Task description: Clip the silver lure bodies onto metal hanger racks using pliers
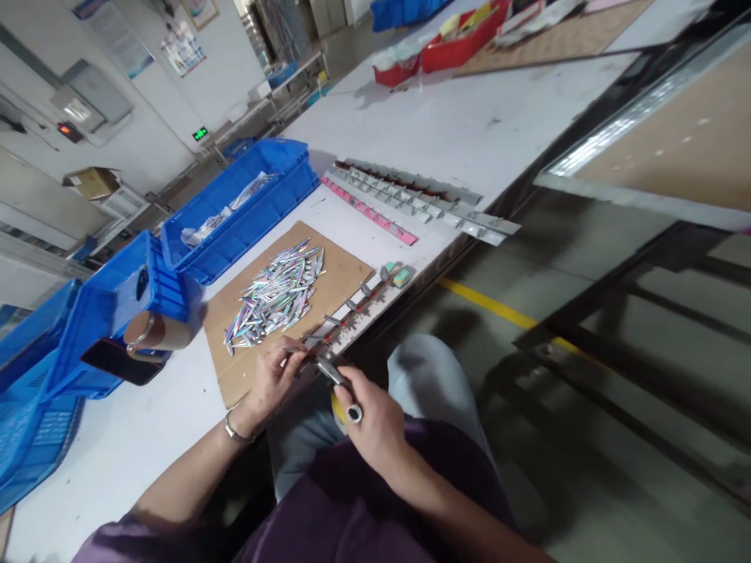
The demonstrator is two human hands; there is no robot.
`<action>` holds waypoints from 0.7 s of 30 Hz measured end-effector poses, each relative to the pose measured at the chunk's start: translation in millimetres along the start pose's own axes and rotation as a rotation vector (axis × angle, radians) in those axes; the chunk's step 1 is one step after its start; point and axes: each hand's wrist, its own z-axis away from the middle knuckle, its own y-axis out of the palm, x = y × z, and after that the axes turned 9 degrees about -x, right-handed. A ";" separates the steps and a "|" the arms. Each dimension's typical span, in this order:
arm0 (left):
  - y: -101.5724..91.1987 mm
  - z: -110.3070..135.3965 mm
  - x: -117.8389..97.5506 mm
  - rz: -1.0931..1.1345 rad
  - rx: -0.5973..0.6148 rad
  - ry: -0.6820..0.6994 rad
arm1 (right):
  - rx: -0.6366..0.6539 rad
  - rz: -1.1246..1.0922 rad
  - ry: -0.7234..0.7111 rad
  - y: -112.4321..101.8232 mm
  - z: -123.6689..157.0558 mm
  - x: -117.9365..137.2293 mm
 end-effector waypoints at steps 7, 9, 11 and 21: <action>-0.2 0.2 -0.7 0.009 0.004 -0.020 | 0.090 -0.128 0.160 7.4 -2.3 2.8; 0.0 0.6 -0.6 0.006 0.010 -0.044 | 0.186 -0.359 0.399 13.6 -3.5 0.0; 0.5 1.0 -0.2 0.005 0.007 -0.061 | 0.223 -0.476 0.531 14.4 -3.8 -1.5; 2.2 5.3 1.3 -0.069 0.063 -0.074 | 0.103 0.681 -0.456 -9.5 -5.7 15.4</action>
